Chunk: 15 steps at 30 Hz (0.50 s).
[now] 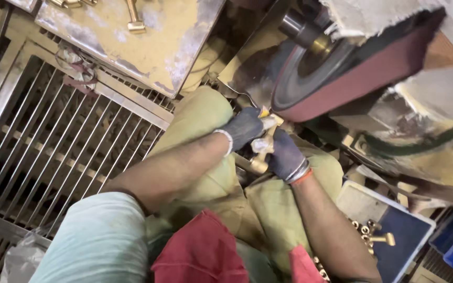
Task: The person sits on the floor and repeatedly presses small brass-colored metal parts against a rotating belt sander to smooth or polish their surfaces. They handle the parts one at a time, rotating them to contact different sides with the belt, then place the finished parts into a blue bin.
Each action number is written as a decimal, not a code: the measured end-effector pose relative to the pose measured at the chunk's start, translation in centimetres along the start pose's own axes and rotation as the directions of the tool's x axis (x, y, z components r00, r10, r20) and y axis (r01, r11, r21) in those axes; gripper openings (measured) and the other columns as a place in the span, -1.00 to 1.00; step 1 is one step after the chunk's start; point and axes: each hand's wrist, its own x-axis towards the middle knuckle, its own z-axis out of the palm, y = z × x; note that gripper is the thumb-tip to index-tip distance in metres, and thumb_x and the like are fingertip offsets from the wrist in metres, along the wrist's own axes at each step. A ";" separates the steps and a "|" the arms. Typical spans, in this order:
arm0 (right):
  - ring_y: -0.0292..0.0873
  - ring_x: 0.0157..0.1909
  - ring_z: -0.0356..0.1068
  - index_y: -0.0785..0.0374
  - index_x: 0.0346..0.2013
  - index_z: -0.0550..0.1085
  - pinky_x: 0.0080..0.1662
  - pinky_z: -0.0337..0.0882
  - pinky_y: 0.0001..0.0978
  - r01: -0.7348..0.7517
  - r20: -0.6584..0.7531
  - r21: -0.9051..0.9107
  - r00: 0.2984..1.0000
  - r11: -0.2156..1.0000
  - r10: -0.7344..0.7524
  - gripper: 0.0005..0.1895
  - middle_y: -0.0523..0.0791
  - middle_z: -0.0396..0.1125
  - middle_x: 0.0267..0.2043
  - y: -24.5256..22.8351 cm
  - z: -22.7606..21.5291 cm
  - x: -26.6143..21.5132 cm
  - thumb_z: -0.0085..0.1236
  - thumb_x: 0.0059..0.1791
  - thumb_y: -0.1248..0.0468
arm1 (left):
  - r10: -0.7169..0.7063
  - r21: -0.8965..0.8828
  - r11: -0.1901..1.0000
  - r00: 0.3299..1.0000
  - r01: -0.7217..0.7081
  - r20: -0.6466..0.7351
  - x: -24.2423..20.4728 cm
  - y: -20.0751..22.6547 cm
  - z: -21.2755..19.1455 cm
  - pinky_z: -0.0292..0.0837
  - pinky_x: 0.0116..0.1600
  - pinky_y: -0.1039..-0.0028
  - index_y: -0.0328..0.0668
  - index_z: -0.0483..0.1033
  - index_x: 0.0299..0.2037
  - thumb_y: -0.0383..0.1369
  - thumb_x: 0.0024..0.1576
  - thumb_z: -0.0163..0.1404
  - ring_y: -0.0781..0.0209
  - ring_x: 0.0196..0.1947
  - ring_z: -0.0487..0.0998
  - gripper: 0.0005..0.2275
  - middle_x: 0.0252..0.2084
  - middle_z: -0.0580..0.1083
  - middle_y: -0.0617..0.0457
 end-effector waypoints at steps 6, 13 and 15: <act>-0.10 0.00 0.47 0.27 -0.13 0.51 0.03 0.45 -0.29 0.532 0.300 -0.818 0.720 0.220 -0.625 -0.72 -0.09 0.47 -0.12 0.6 1.2 -3.3 0.07 -0.14 0.45 | 0.366 0.248 0.870 0.895 -0.427 0.257 -8.8 8.1 1.0 0.53 -0.14 0.32 -0.18 0.56 -0.06 -0.24 0.04 0.21 0.18 -0.21 0.59 -0.68 -0.17 0.58 0.04; -0.09 -0.07 0.44 0.27 -0.11 0.49 0.00 0.45 -0.18 0.715 -0.120 -0.094 0.683 0.693 -0.721 -0.72 -0.05 0.43 -0.16 3.3 2.3 -13.9 0.30 -0.06 0.25 | 0.861 0.277 0.139 0.254 -0.951 0.441 -17.6 11.8 4.4 0.37 0.10 0.15 -0.16 0.52 0.08 -0.12 0.02 0.28 -0.01 -0.01 0.53 -0.52 -0.04 0.53 0.04; -0.14 -0.07 0.41 0.27 -0.09 0.46 -0.04 0.42 -0.22 0.680 -0.105 -0.244 0.690 0.691 -0.716 -0.69 -0.08 0.42 -0.13 4.0 4.1 -15.2 0.28 -0.10 0.32 | 0.831 0.193 0.371 0.418 -0.908 0.367 -18.6 11.2 4.1 0.43 0.13 0.21 -0.18 0.53 0.08 -0.19 0.06 0.26 0.05 -0.01 0.56 -0.58 -0.06 0.54 0.04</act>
